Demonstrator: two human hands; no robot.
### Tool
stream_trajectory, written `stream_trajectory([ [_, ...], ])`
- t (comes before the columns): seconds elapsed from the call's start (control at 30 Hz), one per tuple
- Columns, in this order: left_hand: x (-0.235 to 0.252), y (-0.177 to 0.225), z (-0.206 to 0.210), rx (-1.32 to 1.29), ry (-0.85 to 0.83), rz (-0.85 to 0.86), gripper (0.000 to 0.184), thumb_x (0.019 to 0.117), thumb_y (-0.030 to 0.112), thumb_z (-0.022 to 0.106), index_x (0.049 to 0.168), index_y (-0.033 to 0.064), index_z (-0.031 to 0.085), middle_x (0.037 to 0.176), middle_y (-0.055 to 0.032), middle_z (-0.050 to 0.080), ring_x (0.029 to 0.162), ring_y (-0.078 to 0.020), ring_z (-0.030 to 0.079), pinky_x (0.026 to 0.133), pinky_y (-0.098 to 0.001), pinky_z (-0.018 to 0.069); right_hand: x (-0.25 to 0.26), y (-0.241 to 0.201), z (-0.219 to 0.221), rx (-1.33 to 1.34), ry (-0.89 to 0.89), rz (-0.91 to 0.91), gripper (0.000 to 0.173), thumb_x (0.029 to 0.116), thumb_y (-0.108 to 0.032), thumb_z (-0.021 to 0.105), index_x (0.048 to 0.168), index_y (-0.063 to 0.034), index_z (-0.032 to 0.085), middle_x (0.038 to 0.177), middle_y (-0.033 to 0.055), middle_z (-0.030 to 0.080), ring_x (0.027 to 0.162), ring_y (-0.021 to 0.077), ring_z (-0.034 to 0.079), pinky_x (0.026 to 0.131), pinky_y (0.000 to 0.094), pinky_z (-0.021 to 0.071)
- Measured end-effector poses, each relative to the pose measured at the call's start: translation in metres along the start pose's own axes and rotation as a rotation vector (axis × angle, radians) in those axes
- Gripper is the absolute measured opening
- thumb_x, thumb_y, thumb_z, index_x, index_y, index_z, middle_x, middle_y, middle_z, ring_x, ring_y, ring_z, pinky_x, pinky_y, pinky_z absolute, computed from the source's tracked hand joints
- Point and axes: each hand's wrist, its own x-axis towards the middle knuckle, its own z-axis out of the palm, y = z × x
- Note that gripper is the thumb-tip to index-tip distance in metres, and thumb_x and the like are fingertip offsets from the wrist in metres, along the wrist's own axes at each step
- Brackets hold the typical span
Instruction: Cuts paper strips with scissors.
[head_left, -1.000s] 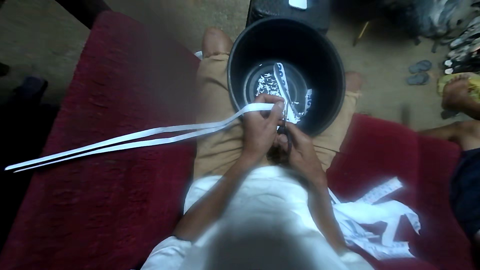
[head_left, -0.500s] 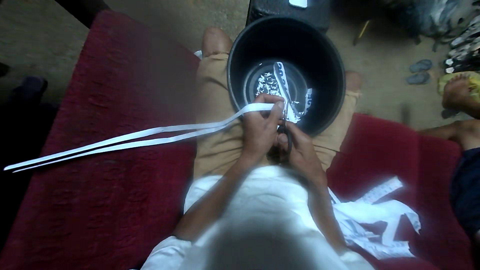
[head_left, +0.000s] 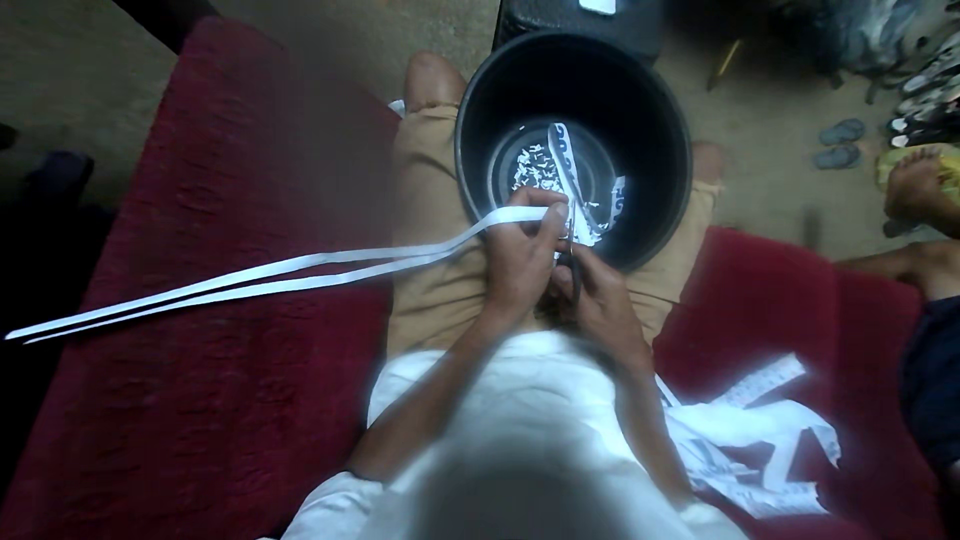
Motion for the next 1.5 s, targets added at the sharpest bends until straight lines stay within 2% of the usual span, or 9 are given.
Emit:
stream_trajectory([
  [0.07, 0.0000, 0.0001, -0.0001, -0.001, 0.004, -0.004, 0.014, 0.1031, 0.010, 0.060, 0.116, 0.0056, 0.063, 0.085, -0.0049, 0.064, 0.063, -0.0096, 0.062, 0.056, -0.0213, 0.0551, -0.0011, 0.0000, -0.0002, 0.007, -0.010, 0.019, 0.036, 0.1064, -0.031, 0.053, 0.135, -0.0092, 0.059, 0.075, 0.0030, 0.061, 0.053, 0.0114, 0.055, 0.046, 0.0275, 0.0501],
  [0.17, -0.0004, 0.0010, -0.0007, -0.008, 0.007, -0.009, 0.014, 0.1036, 0.012, 0.060, 0.116, 0.0066, 0.063, 0.084, -0.0046, 0.064, 0.061, -0.0092, 0.061, 0.053, -0.0205, 0.0539, -0.0032, -0.0023, -0.0017, -0.044, -0.044, 0.002, 0.044, 0.1068, -0.039, 0.050, 0.137, -0.0079, 0.058, 0.081, 0.0002, 0.062, 0.060, 0.0071, 0.056, 0.052, 0.0252, 0.0512],
  [0.43, -0.0010, 0.0000, 0.0001, -0.015, -0.006, -0.020, 0.015, 0.1033, 0.011, 0.060, 0.117, 0.0065, 0.063, 0.081, -0.0042, 0.062, 0.058, -0.0094, 0.058, 0.052, -0.0209, 0.0523, 0.0001, -0.0026, -0.0010, -0.071, -0.036, -0.016, 0.046, 0.1067, -0.043, 0.048, 0.133, -0.0060, 0.058, 0.075, 0.0008, 0.059, 0.055, 0.0079, 0.054, 0.048, 0.0256, 0.0501],
  [0.9, -0.0012, 0.0002, 0.0004, 0.000, -0.014, -0.015, 0.014, 0.1036, 0.011, 0.060, 0.116, 0.0062, 0.064, 0.080, -0.0044, 0.062, 0.058, -0.0091, 0.057, 0.052, -0.0204, 0.0513, 0.0016, -0.0022, -0.0022, -0.064, -0.034, -0.037, 0.038, 0.1075, -0.035, 0.049, 0.130, -0.0058, 0.059, 0.074, 0.0009, 0.059, 0.054, 0.0081, 0.055, 0.047, 0.0255, 0.0509],
  [1.0, -0.0011, -0.0017, -0.0004, -0.005, -0.019, -0.012, 0.014, 0.1038, 0.012, 0.059, 0.116, 0.0065, 0.064, 0.079, -0.0047, 0.061, 0.057, -0.0102, 0.057, 0.052, -0.0212, 0.0516, 0.0012, -0.0019, -0.0018, -0.071, -0.023, -0.032, 0.037, 0.1078, -0.034, 0.048, 0.130, -0.0064, 0.059, 0.077, 0.0016, 0.061, 0.056, 0.0088, 0.056, 0.049, 0.0260, 0.0508],
  [1.2, 0.0006, -0.0013, -0.0028, 0.011, -0.025, -0.010, 0.017, 0.1036, 0.013, 0.060, 0.118, 0.0061, 0.064, 0.085, -0.0054, 0.065, 0.062, -0.0110, 0.061, 0.056, -0.0229, 0.0546, 0.0009, -0.0024, -0.0019, -0.063, -0.006, -0.021, 0.036, 0.1074, -0.030, 0.050, 0.133, -0.0066, 0.059, 0.077, 0.0023, 0.061, 0.056, 0.0100, 0.056, 0.048, 0.0265, 0.0511],
  [1.33, 0.0007, -0.0012, -0.0030, 0.018, -0.021, -0.013, 0.016, 0.1033, 0.012, 0.060, 0.118, 0.0066, 0.063, 0.084, -0.0054, 0.064, 0.061, -0.0108, 0.061, 0.055, -0.0224, 0.0544, 0.0014, -0.0033, -0.0018, -0.059, 0.003, -0.034, 0.036, 0.1075, -0.030, 0.050, 0.132, -0.0050, 0.059, 0.079, 0.0025, 0.062, 0.058, 0.0097, 0.058, 0.050, 0.0264, 0.0520],
  [1.5, 0.0011, 0.0000, -0.0023, 0.027, -0.004, -0.009, 0.015, 0.1031, 0.012, 0.060, 0.117, 0.0063, 0.064, 0.083, -0.0052, 0.064, 0.062, -0.0105, 0.061, 0.055, -0.0217, 0.0535, 0.0008, -0.0019, -0.0015, -0.027, 0.007, -0.001, 0.034, 0.1067, -0.029, 0.052, 0.133, -0.0088, 0.060, 0.077, 0.0026, 0.061, 0.056, 0.0109, 0.056, 0.049, 0.0273, 0.0513],
])
